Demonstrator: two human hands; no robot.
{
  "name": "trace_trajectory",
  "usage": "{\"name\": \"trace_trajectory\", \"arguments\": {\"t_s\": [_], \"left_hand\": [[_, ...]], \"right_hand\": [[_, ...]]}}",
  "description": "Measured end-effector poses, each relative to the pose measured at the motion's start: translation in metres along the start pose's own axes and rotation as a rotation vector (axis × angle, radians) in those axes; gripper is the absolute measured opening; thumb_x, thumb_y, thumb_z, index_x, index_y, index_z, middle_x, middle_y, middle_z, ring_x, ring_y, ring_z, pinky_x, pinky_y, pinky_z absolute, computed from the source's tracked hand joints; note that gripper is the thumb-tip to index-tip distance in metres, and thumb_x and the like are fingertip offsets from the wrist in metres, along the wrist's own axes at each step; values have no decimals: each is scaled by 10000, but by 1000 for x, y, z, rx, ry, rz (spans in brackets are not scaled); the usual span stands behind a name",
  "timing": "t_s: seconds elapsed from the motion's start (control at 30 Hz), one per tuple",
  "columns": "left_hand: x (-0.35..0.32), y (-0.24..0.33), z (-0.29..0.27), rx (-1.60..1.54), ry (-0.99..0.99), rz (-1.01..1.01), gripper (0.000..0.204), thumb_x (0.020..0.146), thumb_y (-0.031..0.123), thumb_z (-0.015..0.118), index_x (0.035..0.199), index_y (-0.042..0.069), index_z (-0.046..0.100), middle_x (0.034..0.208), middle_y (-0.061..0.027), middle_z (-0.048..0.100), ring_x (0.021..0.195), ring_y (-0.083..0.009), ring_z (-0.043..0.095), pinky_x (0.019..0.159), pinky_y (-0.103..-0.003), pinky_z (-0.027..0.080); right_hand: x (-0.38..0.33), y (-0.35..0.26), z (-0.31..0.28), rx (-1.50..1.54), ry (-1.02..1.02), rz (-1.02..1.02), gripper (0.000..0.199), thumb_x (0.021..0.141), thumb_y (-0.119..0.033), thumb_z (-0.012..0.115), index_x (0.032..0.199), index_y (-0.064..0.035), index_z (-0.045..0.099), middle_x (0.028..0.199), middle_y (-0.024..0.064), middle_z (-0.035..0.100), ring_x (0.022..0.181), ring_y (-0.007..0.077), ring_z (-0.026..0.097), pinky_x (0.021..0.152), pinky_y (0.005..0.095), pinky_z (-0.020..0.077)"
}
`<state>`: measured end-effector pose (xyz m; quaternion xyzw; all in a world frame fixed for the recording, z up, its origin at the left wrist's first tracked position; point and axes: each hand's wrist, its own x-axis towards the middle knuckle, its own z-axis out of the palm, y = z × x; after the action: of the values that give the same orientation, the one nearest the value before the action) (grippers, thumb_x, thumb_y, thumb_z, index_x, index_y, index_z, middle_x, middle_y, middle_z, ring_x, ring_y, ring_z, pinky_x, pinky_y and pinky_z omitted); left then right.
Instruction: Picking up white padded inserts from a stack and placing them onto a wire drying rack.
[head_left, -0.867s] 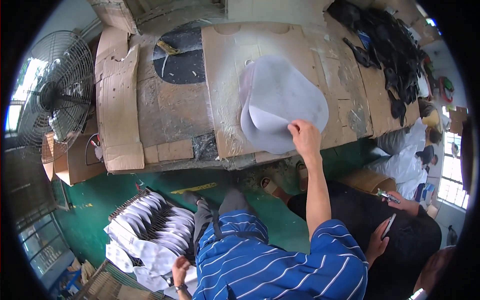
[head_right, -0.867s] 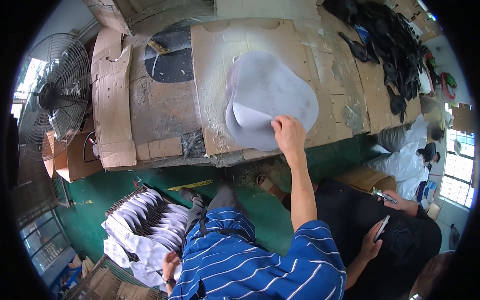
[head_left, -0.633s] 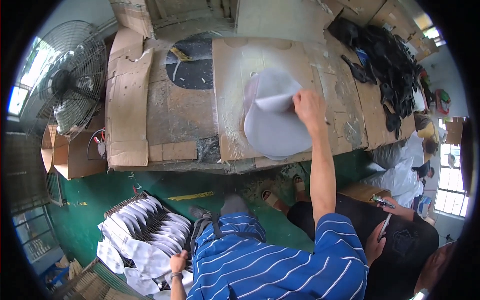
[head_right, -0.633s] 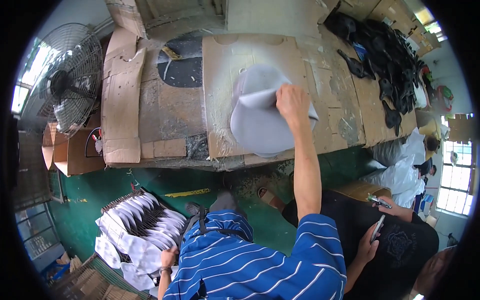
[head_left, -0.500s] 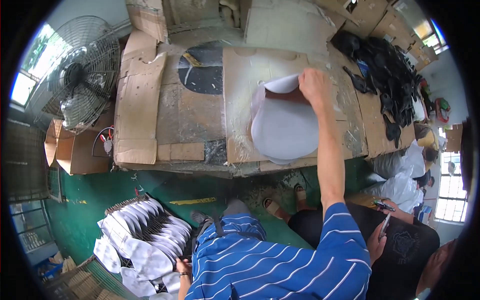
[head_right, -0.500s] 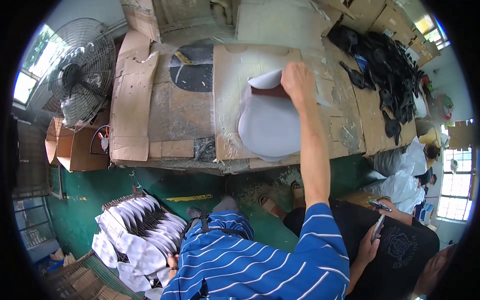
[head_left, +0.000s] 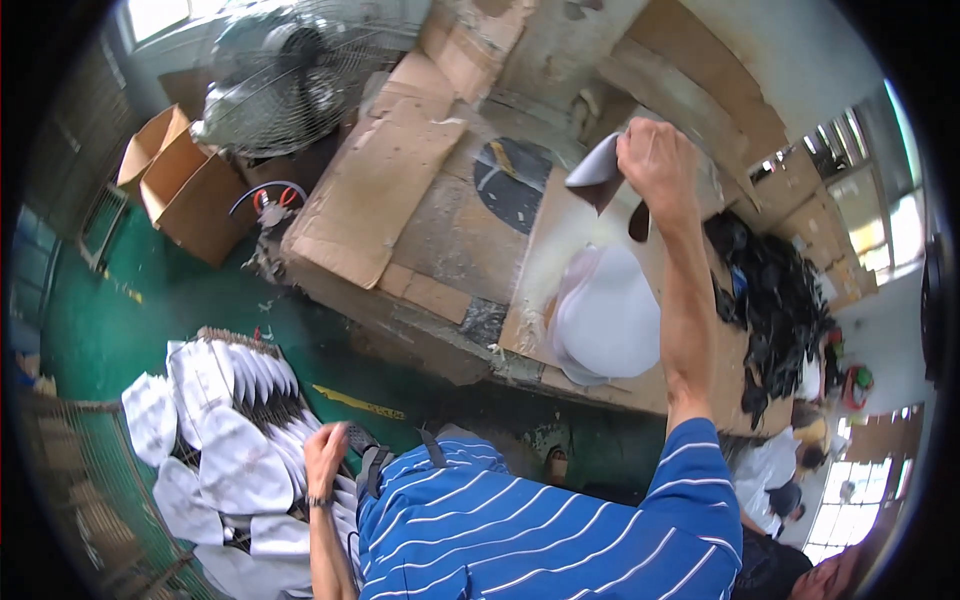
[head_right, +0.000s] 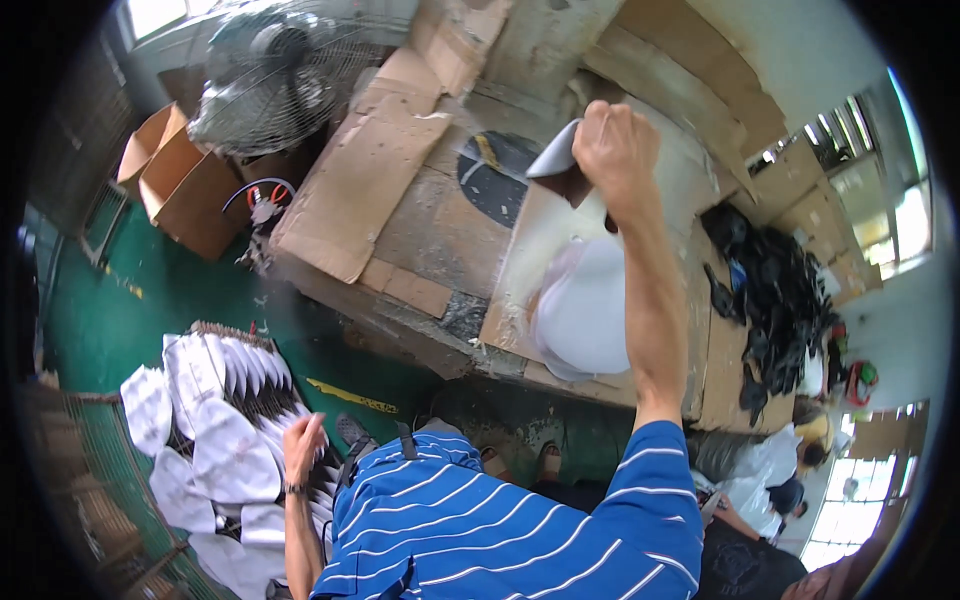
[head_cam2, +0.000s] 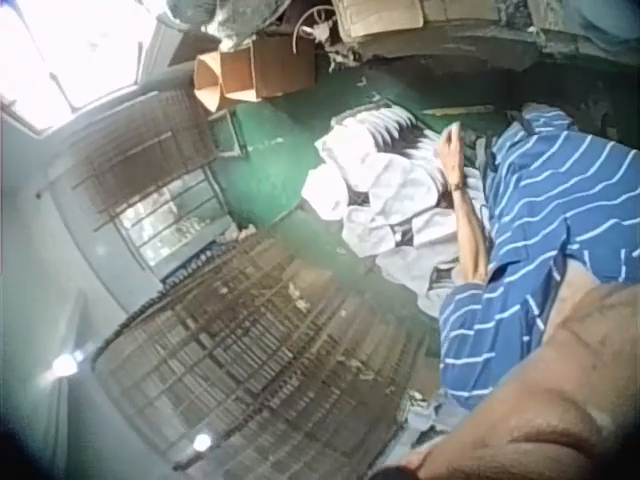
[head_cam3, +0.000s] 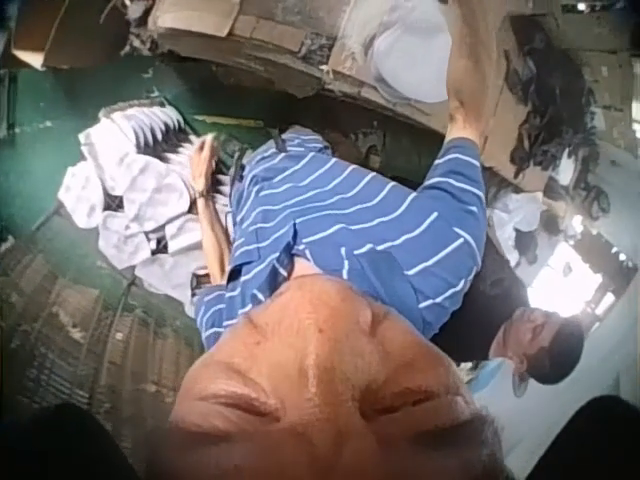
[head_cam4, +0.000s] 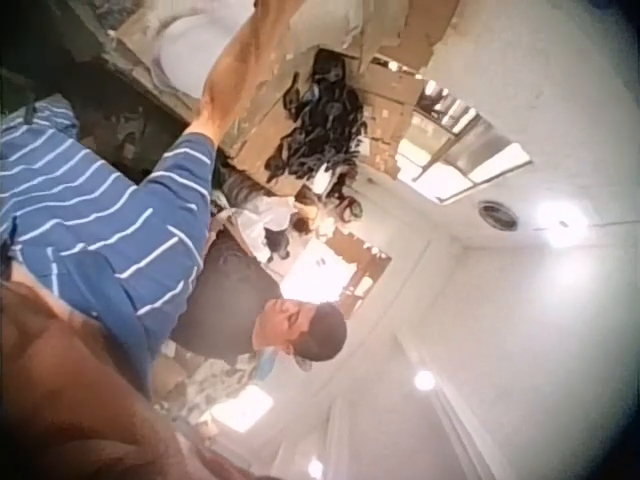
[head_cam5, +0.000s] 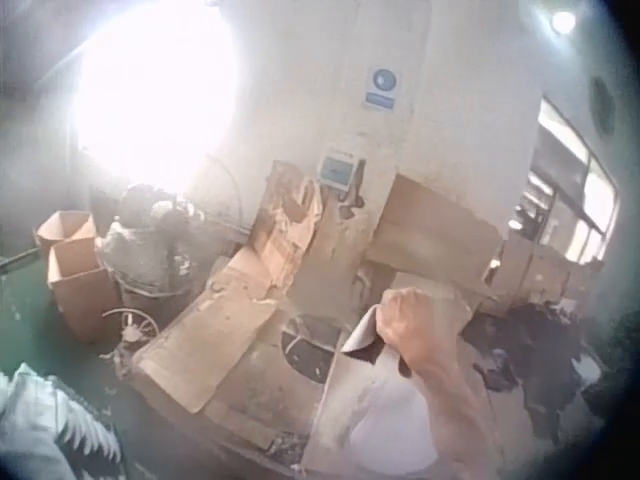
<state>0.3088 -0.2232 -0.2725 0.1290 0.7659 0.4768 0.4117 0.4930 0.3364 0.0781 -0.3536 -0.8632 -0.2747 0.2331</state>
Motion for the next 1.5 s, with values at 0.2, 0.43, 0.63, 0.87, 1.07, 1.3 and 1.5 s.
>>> {"name": "trace_trajectory", "arguments": {"t_s": [0.2, 0.43, 0.63, 0.87, 1.07, 1.3, 1.5], "left_hand": [[-24, 166, 67, -598, -659, 205, 517, 1077, 423, 581, 1402, 25, 639, 1295, -106, 692, 1156, -194, 657, 1022, -354, 530], [-42, 147, 50, -1181, -256, 158, 722, 948, 509, 749, 1422, 15, 521, 1289, -78, 623, 1197, -167, 608, 980, -358, 548], [-61, 83, -20, -1225, 431, 248, 372, 986, 205, 746, 1270, 9, 607, 1167, -105, 708, 1061, -176, 685, 969, -348, 555], [-69, 61, -100, -1349, 729, 392, 327, 920, 107, 731, 1207, 36, 593, 1101, -52, 671, 983, -143, 645, 911, -324, 532], [-28, 58, -190, -1292, 687, 505, 351, 877, 102, 734, 1194, 38, 599, 1046, -50, 664, 951, -151, 658, 871, -331, 559], [52, 67, -321, -1252, 584, 671, 434, 833, 113, 738, 1235, 16, 605, 1114, -85, 660, 1061, -203, 649, 1013, -375, 528], [92, -1, -389, -1302, 505, 644, 524, 888, 100, 689, 1379, -33, 564, 1297, -118, 669, 1209, -263, 635, 1095, -405, 480]], "right_hand": [[-42, -167, -53, 413, -30, -449, 137, 904, -190, 662, 888, -72, 594, 826, 143, 615, 798, 359, 646, 717, 498, 528], [-123, -315, -103, 568, -380, -608, 135, 907, -183, 723, 909, -57, 676, 908, 136, 677, 881, 342, 668, 757, 467, 533], [-176, -410, -131, 945, -481, -773, 189, 883, -205, 783, 976, -51, 724, 888, 116, 671, 863, 303, 666, 760, 413, 539], [-205, -459, -123, 1504, -864, -314, 543, 954, -337, 776, 1322, 45, 655, 1068, 142, 697, 827, 173, 631, 687, 322, 534], [-246, -456, -72, 1288, -894, -393, 405, 916, -161, 770, 1277, 2, 683, 1059, 155, 692, 770, 206, 661, 725, 345, 551], [-268, -428, -35, 955, -916, -311, 376, 916, -187, 751, 1239, -2, 700, 1085, 176, 701, 813, 292, 698, 805, 414, 562], [-292, -414, -18, 756, -1071, -177, 376, 905, -199, 747, 1220, 3, 711, 1099, 197, 714, 870, 320, 717, 857, 431, 563]]}}
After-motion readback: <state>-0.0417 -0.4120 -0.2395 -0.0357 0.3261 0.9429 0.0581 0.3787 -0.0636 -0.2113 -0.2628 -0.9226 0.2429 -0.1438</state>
